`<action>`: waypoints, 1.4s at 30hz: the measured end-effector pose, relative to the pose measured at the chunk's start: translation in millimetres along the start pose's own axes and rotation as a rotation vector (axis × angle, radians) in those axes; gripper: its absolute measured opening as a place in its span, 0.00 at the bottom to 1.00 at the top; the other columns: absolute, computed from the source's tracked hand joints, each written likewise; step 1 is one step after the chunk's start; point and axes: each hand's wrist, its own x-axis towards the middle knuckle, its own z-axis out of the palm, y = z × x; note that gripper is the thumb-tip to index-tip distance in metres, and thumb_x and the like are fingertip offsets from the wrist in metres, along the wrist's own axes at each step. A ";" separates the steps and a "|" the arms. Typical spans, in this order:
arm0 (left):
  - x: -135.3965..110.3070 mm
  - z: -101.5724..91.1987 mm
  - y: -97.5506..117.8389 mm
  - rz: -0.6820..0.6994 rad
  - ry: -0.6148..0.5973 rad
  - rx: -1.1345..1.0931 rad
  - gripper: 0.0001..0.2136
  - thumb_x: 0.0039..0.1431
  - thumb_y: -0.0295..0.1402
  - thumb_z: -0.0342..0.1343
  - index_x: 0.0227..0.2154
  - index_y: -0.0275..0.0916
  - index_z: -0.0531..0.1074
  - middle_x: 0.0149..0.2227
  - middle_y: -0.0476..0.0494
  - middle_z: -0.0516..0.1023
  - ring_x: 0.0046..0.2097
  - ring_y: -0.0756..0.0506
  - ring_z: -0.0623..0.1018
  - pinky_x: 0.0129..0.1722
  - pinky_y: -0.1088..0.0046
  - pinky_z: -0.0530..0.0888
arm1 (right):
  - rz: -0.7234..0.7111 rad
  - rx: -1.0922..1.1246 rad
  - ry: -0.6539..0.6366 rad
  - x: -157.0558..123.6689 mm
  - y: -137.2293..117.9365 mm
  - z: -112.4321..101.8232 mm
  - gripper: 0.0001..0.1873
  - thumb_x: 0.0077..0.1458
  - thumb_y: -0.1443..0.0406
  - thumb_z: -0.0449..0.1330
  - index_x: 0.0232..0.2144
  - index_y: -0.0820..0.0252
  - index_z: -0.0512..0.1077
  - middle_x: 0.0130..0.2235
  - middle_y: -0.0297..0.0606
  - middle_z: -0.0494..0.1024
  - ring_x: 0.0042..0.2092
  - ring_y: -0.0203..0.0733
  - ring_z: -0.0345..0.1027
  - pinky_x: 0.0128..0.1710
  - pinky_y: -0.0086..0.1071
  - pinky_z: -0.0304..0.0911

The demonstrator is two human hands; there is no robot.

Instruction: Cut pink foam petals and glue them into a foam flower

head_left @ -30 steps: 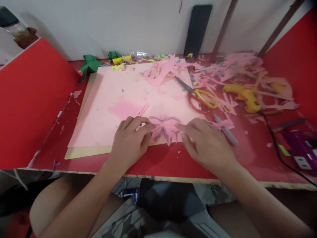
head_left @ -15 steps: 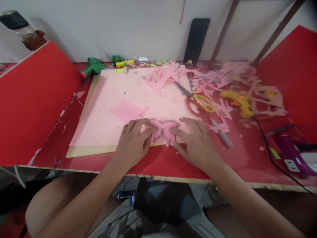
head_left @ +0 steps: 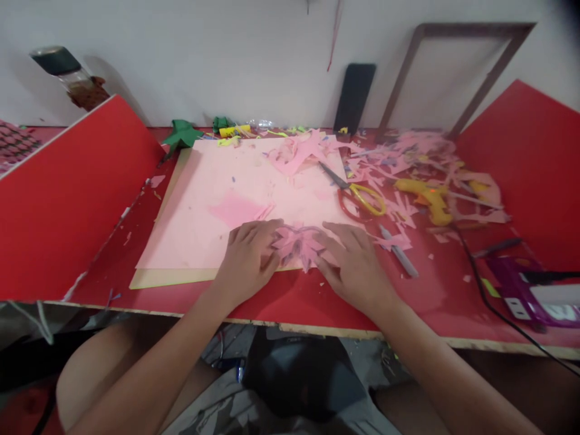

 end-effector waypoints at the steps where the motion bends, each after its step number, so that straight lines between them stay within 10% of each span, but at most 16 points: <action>1: 0.3 0.8 0.4 0.005 -0.024 0.018 0.22 0.64 0.31 0.53 0.60 0.42 0.64 0.57 0.40 0.75 0.60 0.38 0.69 0.59 0.55 0.64 | 0.004 -0.008 -0.018 0.0 -0.2 0.8 0.21 0.66 0.60 0.55 0.59 0.57 0.71 0.64 0.46 0.67 0.63 0.56 0.56 0.61 0.53 0.55; 7: 1.6 -1.6 1.1 0.017 -0.014 0.021 0.20 0.63 0.33 0.55 0.58 0.44 0.67 0.53 0.42 0.79 0.57 0.38 0.72 0.60 0.53 0.62 | 0.016 -0.029 -0.042 -1.0 1.2 4.2 0.23 0.66 0.57 0.55 0.61 0.53 0.69 0.65 0.49 0.64 0.64 0.58 0.55 0.60 0.55 0.55; 15: 13.3 -43.4 -17.9 -0.151 0.487 -0.333 0.11 0.60 0.35 0.62 0.46 0.43 0.73 0.40 0.48 0.77 0.44 0.45 0.77 0.49 0.65 0.75 | 0.052 0.073 0.180 -0.2 5.1 2.1 0.13 0.64 0.64 0.56 0.49 0.58 0.74 0.52 0.49 0.71 0.55 0.54 0.63 0.56 0.49 0.60; 23: 21.2 -78.5 -50.9 -0.199 0.676 -0.313 0.09 0.56 0.35 0.67 0.40 0.44 0.76 0.36 0.54 0.78 0.37 0.48 0.77 0.44 0.64 0.78 | 0.071 0.118 0.170 0.7 5.9 2.3 0.10 0.64 0.65 0.56 0.45 0.60 0.74 0.49 0.48 0.71 0.52 0.52 0.63 0.54 0.47 0.62; 35: 31.3 -59.0 -36.9 -0.307 0.577 -0.616 0.11 0.48 0.33 0.72 0.36 0.41 0.82 0.34 0.49 0.83 0.35 0.48 0.80 0.38 0.72 0.78 | 0.070 0.170 0.196 1.9 6.9 4.6 0.09 0.62 0.67 0.56 0.44 0.60 0.74 0.48 0.49 0.73 0.51 0.55 0.65 0.52 0.50 0.63; 42: 22.6 -24.6 24.0 -0.357 0.211 -1.117 0.08 0.49 0.31 0.72 0.34 0.42 0.82 0.30 0.49 0.83 0.33 0.51 0.81 0.35 0.79 0.78 | 0.042 0.521 0.430 -0.6 -4.3 -11.9 0.04 0.62 0.69 0.59 0.38 0.56 0.74 0.40 0.40 0.76 0.45 0.45 0.71 0.47 0.40 0.67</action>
